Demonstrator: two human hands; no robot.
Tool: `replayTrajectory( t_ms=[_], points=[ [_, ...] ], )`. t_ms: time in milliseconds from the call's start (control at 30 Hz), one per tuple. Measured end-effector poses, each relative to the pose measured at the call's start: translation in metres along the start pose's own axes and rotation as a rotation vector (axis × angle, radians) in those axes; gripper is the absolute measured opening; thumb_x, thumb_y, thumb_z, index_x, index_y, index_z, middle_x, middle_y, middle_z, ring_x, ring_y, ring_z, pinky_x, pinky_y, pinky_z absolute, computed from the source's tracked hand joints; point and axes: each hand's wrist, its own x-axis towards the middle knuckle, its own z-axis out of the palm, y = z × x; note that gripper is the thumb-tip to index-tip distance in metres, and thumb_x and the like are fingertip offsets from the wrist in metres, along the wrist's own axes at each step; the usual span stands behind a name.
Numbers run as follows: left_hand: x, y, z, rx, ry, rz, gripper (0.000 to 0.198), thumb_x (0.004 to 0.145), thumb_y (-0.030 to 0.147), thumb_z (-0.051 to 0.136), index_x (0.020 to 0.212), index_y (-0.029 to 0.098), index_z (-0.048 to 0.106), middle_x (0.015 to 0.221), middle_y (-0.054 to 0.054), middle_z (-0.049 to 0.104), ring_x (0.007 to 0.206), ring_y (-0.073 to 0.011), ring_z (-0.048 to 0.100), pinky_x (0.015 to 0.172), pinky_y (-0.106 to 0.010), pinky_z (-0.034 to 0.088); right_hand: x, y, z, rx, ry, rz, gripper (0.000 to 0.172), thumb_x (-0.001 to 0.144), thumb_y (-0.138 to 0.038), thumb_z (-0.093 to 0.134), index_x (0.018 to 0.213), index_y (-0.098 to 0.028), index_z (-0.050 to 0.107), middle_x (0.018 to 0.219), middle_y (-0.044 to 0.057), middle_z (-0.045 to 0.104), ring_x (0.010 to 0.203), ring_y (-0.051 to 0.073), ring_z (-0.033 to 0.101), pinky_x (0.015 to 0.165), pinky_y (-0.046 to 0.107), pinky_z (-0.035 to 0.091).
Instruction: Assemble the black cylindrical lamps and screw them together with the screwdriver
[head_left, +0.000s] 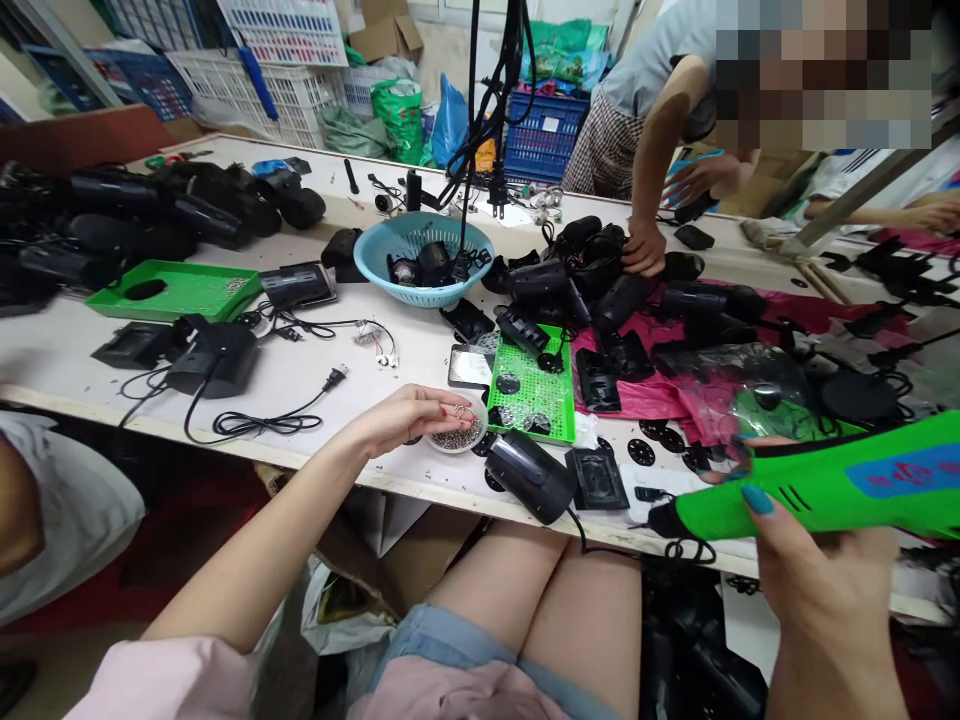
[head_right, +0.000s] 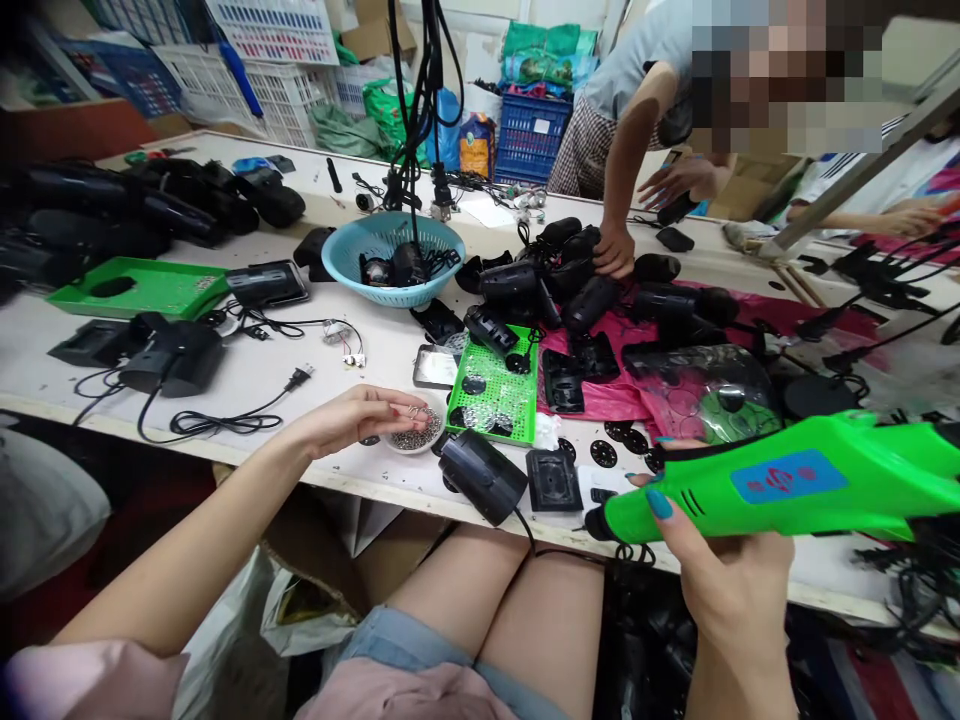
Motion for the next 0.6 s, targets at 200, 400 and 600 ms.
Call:
replayTrajectory(
  t_ms=[200, 400, 600],
  points=[
    [-0.003, -0.001, 0.001, 0.195, -0.001, 0.081, 0.035, 0.084, 0.016, 0.061, 0.117, 0.006, 0.070, 0.115, -0.019, 0.075, 0.110, -0.0232, 0.072, 0.104, -0.033, 0.053, -0.009, -0.009, -0.005, 0.139, 0.036, 0.048, 0.030, 0.059, -0.028, 0.084, 0.084, -0.022, 0.068, 0.096, 0.007, 0.068, 0.071, 0.019, 0.064, 0.065, 0.037, 0.057],
    [0.002, -0.004, 0.005, 0.995, 0.244, 0.235, 0.032, 0.082, 0.017, 0.058, 0.110, 0.011, 0.074, 0.100, -0.015, 0.077, 0.098, -0.0303, 0.071, 0.089, -0.041, 0.054, -0.017, -0.005, -0.011, 0.111, 0.007, 0.084, 0.029, 0.060, -0.028, 0.083, 0.082, -0.023, 0.066, 0.087, 0.006, 0.070, 0.073, 0.024, 0.066, 0.068, 0.044, 0.059],
    [0.030, -0.015, 0.016, 1.109, 0.082, 0.325, 0.028, 0.063, 0.003, 0.067, 0.083, 0.018, 0.077, 0.091, -0.008, 0.074, 0.096, -0.0281, 0.065, 0.089, -0.035, 0.047, -0.021, -0.006, -0.010, 0.109, 0.001, 0.076, 0.024, 0.065, -0.031, 0.081, 0.081, -0.022, 0.066, 0.085, 0.006, 0.070, 0.074, 0.026, 0.068, 0.073, 0.049, 0.060]
  ],
)
